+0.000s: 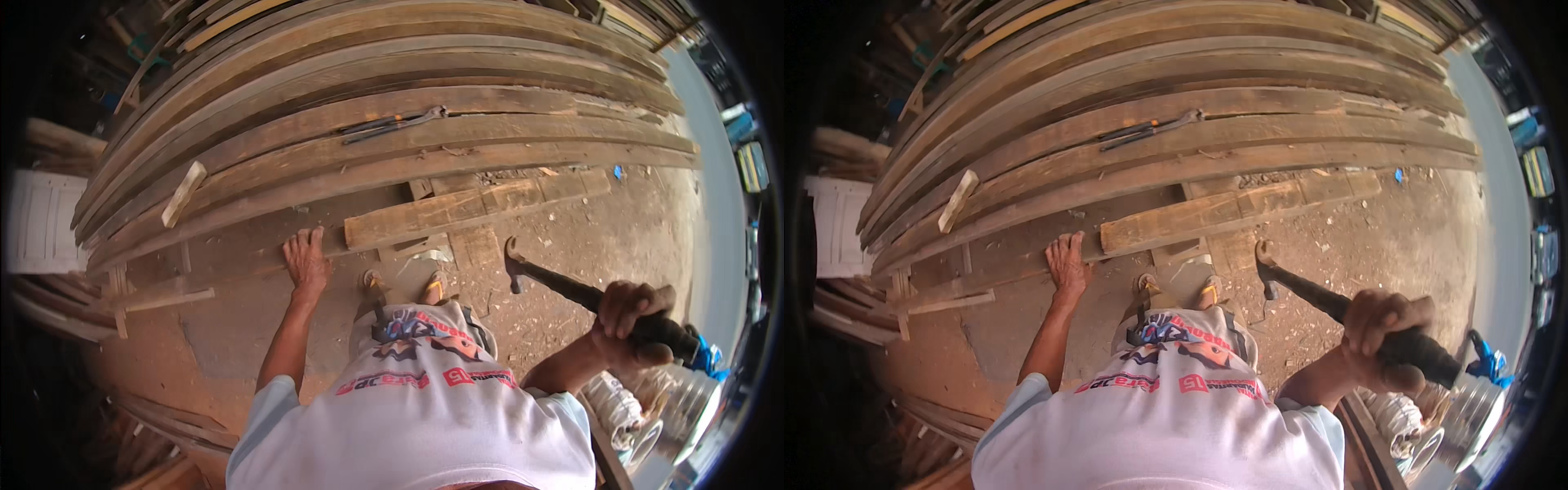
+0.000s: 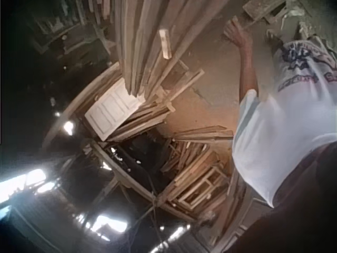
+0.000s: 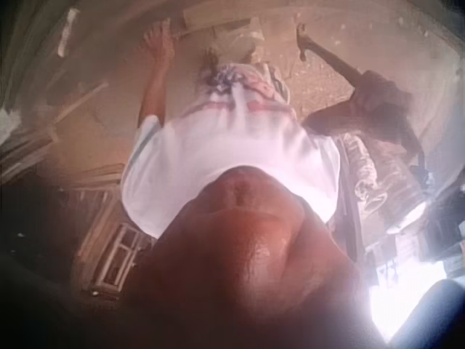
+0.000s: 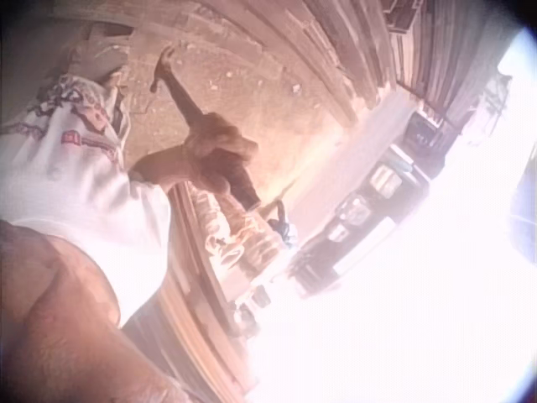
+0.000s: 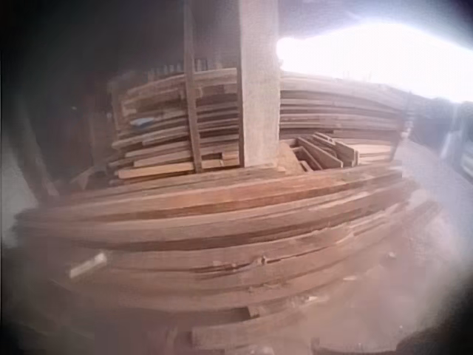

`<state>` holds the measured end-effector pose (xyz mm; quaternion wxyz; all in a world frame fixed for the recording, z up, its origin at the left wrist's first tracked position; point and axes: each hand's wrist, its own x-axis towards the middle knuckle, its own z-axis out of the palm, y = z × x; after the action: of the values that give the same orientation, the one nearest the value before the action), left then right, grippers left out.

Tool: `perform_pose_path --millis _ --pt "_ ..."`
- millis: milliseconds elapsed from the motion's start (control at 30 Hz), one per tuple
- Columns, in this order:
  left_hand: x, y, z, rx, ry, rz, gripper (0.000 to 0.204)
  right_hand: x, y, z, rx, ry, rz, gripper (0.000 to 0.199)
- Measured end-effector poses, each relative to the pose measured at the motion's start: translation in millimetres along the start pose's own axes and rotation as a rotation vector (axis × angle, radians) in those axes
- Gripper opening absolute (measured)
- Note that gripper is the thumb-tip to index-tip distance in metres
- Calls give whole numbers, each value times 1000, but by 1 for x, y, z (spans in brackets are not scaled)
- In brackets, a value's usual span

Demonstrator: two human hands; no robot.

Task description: The person uses a hammer to strike and break apart wooden planks stacked on the ground. They repeatedly position the wood, strike it with the hammer, and remove broken pieces. The task continues with the same hammering motion on different sections of the wood stack.

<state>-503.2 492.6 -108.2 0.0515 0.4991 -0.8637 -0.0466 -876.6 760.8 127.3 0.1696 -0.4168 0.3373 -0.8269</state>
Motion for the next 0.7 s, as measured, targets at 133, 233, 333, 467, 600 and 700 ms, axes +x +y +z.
perform_pose_path --millis 133,233,333,467,600,700 --pt "10 -9 15 -24 140 99 68 27 -3 -11 198 -168 -101 68" --pt "11 -7 18 -36 88 85 63 34 55 -28 154 -117 14 60" --pt "17 -17 28 20 54 125 64 46 132 0 56 -77 128 32" --pt "8 -18 46 0 39 111 60 77 163 15 -4 -153 301 37" --pt "8 -11 25 -6 -43 124 53 79 176 77 -353 -127 230 40" --pt "8 -8 9 -38 -128 89 51 80 207 72 -412 -187 242 41"
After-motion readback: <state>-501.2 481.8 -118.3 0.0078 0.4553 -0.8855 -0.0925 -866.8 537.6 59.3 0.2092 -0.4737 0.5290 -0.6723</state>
